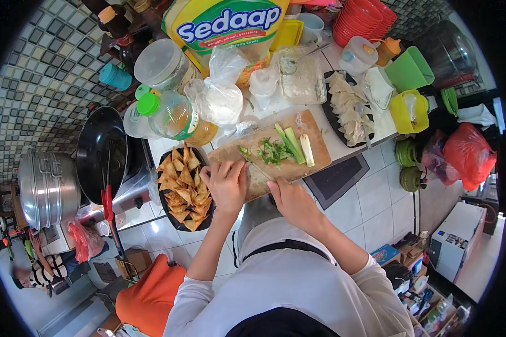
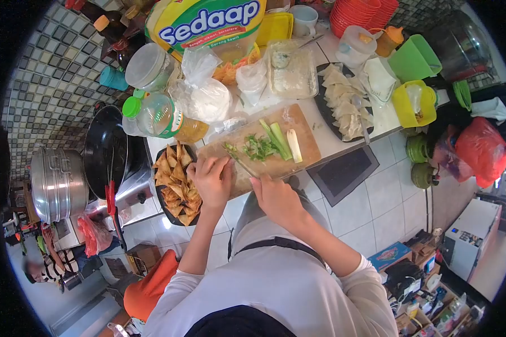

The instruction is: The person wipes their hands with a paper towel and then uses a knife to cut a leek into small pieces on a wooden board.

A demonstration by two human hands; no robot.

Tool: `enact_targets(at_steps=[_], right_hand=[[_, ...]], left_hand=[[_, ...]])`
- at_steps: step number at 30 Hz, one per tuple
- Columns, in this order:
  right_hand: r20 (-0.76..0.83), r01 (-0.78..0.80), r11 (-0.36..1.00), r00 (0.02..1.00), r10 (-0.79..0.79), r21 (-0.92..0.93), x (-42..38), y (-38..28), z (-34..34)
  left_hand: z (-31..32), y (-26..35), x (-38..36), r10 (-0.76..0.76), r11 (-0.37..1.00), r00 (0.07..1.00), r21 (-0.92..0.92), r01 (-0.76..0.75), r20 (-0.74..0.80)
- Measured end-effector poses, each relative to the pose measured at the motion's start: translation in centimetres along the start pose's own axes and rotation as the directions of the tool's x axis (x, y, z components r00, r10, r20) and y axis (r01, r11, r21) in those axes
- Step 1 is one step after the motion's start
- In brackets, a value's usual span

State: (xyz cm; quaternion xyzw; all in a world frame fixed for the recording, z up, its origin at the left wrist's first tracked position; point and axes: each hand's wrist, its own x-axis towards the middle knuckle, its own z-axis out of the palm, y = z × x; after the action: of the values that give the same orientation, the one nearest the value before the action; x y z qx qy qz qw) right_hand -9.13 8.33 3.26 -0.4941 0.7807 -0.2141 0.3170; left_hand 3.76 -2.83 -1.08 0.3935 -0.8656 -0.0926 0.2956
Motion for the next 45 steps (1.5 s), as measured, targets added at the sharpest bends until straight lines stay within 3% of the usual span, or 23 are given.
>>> enact_targets(at_steps=[6, 10, 18, 23, 27, 35, 42, 45], right_hand=[[0.064, -0.046, 0.998, 0.997, 0.048, -0.034, -2.3, 1.3, -1.0], [0.013, -0.038, 0.999, 0.999, 0.039, -0.026, -1.9, 1.1, -0.6], [-0.073, 0.102, 0.972, 0.993, -0.088, 0.212, -1.9, 3.1, -0.8], [-0.034, 0.080, 0.966, 0.997, -0.074, 0.246, -2.1, 2.9, -0.6], [-0.039, 0.045, 0.952, 0.999, -0.035, 0.301, -2.2, 2.3, 0.4], [-0.021, 0.023, 0.949, 1.000, -0.018, 0.316, -2.2, 2.0, 0.3], [-0.017, 0.001, 0.979, 1.000, 0.003, 0.206, -2.1, 1.9, 0.5], [-0.021, 0.013, 0.969, 1.000, -0.008, 0.247, -2.2, 2.1, 0.5]], left_hand=[[-0.1, -0.3, 0.2, 0.008, 1.000, 0.999, -0.012, -0.008, -0.040], [-0.1, 0.2, 0.2, 0.007, 1.000, 0.999, -0.002, -0.007, -0.042], [-0.1, 0.5, -0.2, 0.030, 0.998, 0.998, 0.048, -0.027, -0.060], [-0.1, 0.4, -0.4, 0.077, 0.993, 0.995, 0.096, -0.070, -0.064], [-0.2, 0.1, -0.1, 0.019, 0.999, 0.999, 0.035, -0.018, -0.029], [-0.3, -0.3, 0.2, -0.051, 0.996, 0.998, -0.071, 0.048, -0.033], [-0.5, -0.1, 0.0, 0.054, 0.998, 0.997, 0.017, -0.053, -0.053], [-0.5, -0.3, 0.0, 0.081, 0.996, 0.995, 0.035, -0.079, -0.056]])
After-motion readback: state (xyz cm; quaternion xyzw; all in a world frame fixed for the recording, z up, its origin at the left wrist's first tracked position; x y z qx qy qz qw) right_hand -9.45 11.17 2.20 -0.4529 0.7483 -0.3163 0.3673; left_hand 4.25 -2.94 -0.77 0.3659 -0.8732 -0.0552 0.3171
